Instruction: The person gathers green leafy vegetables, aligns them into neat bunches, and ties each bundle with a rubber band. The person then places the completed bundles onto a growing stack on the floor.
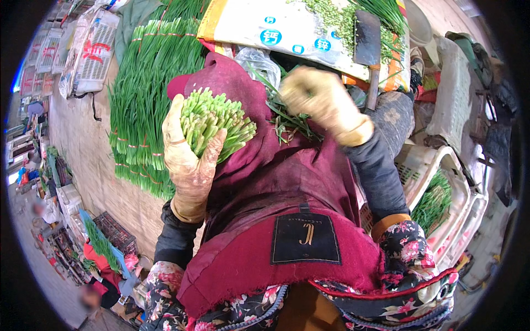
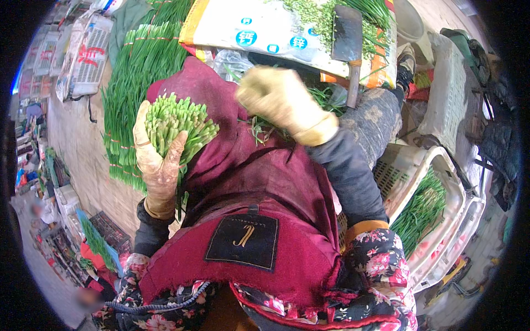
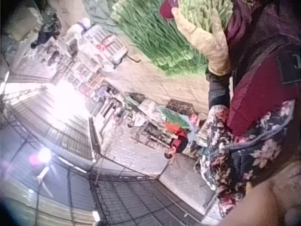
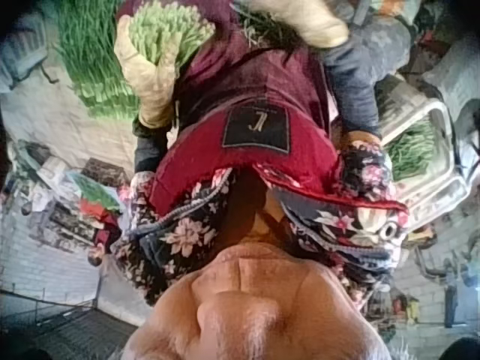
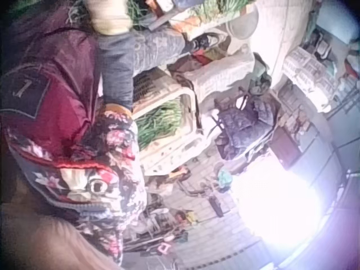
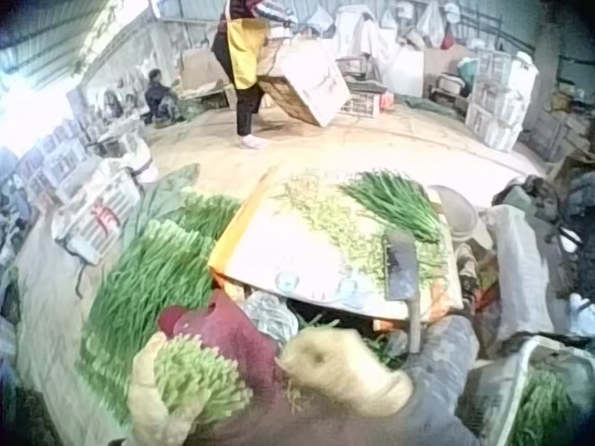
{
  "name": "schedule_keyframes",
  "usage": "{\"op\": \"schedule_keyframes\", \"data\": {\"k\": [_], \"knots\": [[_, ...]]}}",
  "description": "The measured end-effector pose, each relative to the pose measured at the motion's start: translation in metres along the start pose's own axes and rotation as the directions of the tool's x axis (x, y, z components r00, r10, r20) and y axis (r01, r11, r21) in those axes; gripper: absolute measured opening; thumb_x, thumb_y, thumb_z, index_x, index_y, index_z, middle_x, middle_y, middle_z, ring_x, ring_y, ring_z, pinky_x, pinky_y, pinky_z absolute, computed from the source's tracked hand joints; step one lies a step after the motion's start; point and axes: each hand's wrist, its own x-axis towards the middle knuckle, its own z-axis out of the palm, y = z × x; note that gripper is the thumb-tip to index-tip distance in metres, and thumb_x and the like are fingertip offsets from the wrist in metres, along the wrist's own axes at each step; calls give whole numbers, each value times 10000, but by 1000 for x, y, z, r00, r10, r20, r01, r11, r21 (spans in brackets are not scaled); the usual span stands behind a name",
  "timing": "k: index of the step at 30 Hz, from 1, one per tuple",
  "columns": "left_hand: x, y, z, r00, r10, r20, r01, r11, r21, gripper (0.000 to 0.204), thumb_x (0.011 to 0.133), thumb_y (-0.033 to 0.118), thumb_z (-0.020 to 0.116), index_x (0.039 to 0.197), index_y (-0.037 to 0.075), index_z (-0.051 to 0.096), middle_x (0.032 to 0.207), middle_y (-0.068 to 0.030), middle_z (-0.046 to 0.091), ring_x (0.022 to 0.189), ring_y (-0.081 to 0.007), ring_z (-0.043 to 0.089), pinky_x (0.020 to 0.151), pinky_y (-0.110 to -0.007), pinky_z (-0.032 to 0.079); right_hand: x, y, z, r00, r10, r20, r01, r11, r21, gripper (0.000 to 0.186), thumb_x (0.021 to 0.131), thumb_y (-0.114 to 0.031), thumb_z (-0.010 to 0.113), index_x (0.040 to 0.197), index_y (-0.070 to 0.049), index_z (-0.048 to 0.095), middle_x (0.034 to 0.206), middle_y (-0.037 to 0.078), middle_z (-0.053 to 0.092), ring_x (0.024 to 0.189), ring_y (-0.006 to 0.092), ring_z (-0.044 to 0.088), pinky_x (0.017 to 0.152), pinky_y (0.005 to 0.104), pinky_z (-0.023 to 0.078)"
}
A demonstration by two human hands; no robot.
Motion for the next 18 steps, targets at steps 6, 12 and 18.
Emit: {"op": "schedule_keyframes", "data": {"k": [6,12,18], "knots": [[1,0,2,1000,-5,13,5,1000,19,804,800,173,790,1451,-28,364,1377,-216,475,1254,-347,482,1084,-404,356,-42,71,-11,975,-62,-215,-196,222,-955,48,830,-160,657,848,-120,638,805,81,653,724,274,666,617,360,531],[0,1,3,1000,12,-2,-12,999,51,795,807,177,786,1448,-35,365,1367,-220,484,1250,-355,488,1078,-409,363,-33,-3,27,993,-117,32,114,989,90,156,888,-101,666,1019,-27,708,954,104,718,874,233,680,802,329,524],[-4,7,10,999,32,-39,-29,997,74,775,813,168,779,1443,-32,375,1374,-225,483,1239,-369,496,1073,-417,370,-14,-8,62,994,-99,-53,100,995,9,168,888,-147,689,1016,-41,712,881,97,698,812,232,679,747,323,532]]}}
